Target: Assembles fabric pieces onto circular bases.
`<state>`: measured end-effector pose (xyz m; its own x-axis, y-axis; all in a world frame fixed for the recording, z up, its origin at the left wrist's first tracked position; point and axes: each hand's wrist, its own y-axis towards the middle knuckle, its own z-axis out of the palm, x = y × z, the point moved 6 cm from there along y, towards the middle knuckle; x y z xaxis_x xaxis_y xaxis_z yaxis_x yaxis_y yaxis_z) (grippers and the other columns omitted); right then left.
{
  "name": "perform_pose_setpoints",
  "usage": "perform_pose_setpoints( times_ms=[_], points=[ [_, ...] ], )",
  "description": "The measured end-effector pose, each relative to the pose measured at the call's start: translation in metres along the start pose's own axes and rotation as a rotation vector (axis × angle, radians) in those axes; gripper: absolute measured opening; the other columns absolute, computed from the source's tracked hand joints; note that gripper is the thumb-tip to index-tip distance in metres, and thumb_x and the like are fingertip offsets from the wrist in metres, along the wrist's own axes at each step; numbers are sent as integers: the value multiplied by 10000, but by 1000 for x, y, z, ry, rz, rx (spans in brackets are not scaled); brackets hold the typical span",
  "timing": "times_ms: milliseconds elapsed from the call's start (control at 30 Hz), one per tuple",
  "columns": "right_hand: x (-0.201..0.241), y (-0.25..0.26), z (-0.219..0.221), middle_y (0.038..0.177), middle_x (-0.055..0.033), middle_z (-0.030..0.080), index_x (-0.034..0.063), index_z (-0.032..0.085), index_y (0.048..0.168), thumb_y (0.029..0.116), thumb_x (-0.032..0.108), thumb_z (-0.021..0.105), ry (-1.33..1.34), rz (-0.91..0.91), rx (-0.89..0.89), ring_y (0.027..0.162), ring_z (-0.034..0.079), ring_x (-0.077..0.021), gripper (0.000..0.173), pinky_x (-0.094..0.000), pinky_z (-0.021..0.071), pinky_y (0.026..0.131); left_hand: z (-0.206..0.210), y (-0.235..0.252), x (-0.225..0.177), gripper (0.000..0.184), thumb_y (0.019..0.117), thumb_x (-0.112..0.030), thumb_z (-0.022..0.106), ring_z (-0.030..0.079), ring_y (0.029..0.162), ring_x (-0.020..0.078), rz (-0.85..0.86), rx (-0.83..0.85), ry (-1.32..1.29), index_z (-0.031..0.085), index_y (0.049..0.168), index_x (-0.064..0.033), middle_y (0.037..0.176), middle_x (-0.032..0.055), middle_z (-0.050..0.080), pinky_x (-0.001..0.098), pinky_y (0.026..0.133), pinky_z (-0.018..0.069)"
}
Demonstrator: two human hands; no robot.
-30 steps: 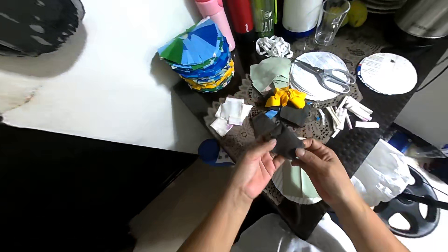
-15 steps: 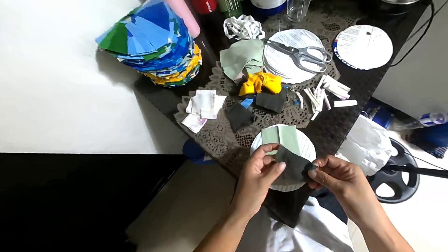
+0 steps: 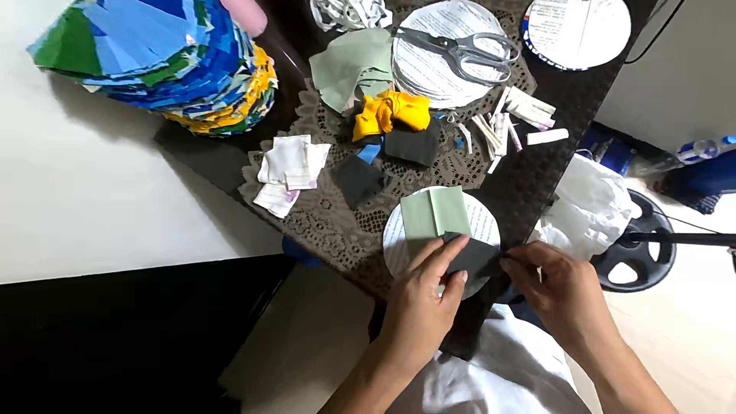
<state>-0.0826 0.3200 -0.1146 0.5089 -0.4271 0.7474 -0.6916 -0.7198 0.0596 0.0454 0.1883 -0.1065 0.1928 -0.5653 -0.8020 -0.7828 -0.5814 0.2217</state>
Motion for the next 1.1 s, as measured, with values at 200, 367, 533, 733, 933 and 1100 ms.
perform_pose_setpoints(
  times_ms=[200,367,533,733,933,1100],
  points=[
    [1,9,1,816,-39,683,101,766,896,945,277,634,-130,-1,27,719,659,-169,226,-383,528,631,1,9,0,375,870,-60,684,613,711,30,-50,69,133,733,1242,-57,1142,140,714,143,628,501],
    [3,7,1,812,-34,677,103,763,879,938,281,632,-120,-17,69,731,663,-173,229,-393,528,635,-3,12,1,375,878,-65,668,604,712,4,-75,129,134,734,1247,-80,1141,112,715,125,636,496],
    [2,-3,6,813,-15,669,111,764,893,950,288,599,-51,-17,125,732,649,-126,248,-341,529,658,-9,13,3,369,884,-82,647,588,714,-18,-67,200,147,741,1240,-103,1147,80,710,111,637,485],
    [3,-7,11,812,-30,673,112,761,874,944,275,607,-95,-28,114,741,668,-161,236,-368,539,652,-7,11,4,385,884,-86,632,603,745,7,-41,246,196,745,1249,-136,1193,88,710,133,649,482],
    [4,-6,16,804,-43,661,104,751,875,929,267,630,-131,-41,100,736,665,-192,211,-400,532,634,-6,13,5,387,903,-89,614,642,744,53,2,254,269,744,1262,-152,1232,98,711,184,639,510],
    [3,-5,18,799,-59,641,85,745,874,927,239,649,-134,-43,97,728,656,-213,189,-407,533,626,-1,13,5,322,917,-118,649,674,773,99,51,203,313,760,1220,-121,1199,117,721,214,660,539]
  ],
)
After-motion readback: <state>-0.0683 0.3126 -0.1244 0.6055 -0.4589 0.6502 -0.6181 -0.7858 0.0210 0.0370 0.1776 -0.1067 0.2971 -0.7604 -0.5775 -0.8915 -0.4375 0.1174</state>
